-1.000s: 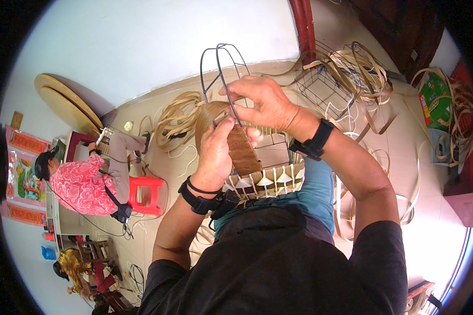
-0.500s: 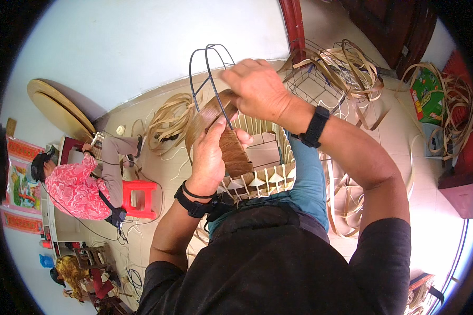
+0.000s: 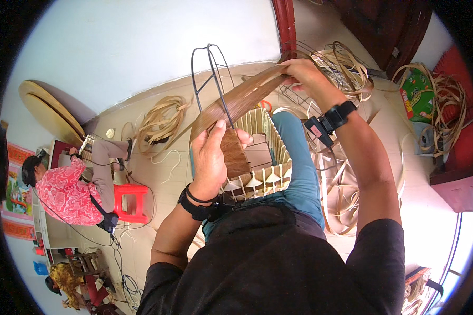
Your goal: The person weaves a basket by cutting strips of material with shears and then threading long flat strips through the wire frame.
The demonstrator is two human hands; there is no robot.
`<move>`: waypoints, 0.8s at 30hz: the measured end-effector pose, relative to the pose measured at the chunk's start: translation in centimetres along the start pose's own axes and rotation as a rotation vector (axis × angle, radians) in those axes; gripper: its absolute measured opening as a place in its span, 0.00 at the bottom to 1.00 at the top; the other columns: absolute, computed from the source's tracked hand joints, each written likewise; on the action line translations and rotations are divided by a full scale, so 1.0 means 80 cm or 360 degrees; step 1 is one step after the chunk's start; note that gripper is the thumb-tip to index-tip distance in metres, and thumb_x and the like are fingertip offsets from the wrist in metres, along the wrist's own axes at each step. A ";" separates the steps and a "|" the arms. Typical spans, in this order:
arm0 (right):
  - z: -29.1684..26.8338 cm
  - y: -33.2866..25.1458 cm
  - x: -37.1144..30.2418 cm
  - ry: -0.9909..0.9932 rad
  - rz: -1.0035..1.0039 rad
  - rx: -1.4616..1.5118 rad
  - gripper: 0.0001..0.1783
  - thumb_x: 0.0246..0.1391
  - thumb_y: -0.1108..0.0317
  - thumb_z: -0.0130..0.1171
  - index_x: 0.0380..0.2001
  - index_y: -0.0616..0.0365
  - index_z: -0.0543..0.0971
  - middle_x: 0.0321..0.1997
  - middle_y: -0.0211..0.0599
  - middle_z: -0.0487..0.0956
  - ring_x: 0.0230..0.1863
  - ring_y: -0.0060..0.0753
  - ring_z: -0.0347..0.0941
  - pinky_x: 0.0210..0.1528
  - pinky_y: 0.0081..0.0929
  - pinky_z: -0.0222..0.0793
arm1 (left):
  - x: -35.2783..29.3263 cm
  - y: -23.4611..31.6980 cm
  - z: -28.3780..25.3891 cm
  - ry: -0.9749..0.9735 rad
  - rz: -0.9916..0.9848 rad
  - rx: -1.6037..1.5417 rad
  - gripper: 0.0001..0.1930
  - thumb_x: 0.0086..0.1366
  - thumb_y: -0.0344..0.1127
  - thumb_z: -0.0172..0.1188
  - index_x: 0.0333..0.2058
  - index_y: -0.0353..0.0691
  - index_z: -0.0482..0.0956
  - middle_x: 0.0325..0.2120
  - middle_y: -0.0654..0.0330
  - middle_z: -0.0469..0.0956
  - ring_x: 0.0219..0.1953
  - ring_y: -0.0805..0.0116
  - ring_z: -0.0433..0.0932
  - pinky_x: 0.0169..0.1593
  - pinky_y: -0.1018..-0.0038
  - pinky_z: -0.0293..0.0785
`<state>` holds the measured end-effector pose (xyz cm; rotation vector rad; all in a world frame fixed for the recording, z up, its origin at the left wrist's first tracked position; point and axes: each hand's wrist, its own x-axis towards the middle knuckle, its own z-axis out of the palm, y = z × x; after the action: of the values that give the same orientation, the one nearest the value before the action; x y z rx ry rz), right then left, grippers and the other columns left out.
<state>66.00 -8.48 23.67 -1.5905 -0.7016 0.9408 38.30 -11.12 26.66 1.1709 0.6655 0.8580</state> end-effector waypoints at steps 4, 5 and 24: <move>-0.063 0.000 0.020 0.0122 -0.0069 0.0075 0.16 0.55 0.66 0.51 0.46 0.44 0.80 0.40 0.24 0.78 0.40 0.23 0.73 0.42 0.27 0.68 | 0.005 0.000 -0.001 -0.0084 0.0048 -0.0011 0.14 0.71 0.37 0.47 0.40 0.31 0.76 0.26 0.56 0.80 0.29 0.70 0.79 0.37 0.75 0.76; -0.083 0.000 0.023 0.0130 -0.0061 0.0068 0.16 0.55 0.66 0.51 0.46 0.44 0.80 0.40 0.24 0.78 0.40 0.23 0.73 0.42 0.27 0.68 | 0.003 0.003 -0.003 -0.0091 0.0023 -0.0019 0.14 0.71 0.37 0.47 0.39 0.31 0.76 0.26 0.56 0.80 0.29 0.71 0.79 0.38 0.76 0.75; -0.065 -0.024 -0.072 0.0241 -0.1574 -0.1484 0.31 0.45 0.70 0.62 0.56 0.58 0.72 0.56 0.52 0.73 0.56 0.46 0.71 0.58 0.35 0.67 | -0.003 0.000 -0.015 -0.0167 0.0219 -0.0051 0.13 0.71 0.33 0.44 0.40 0.30 0.76 0.28 0.58 0.80 0.32 0.72 0.78 0.39 0.75 0.75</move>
<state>67.62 -15.47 27.11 -1.6929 -1.7428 -0.3068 37.18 -10.72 26.32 1.2346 0.4880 0.9128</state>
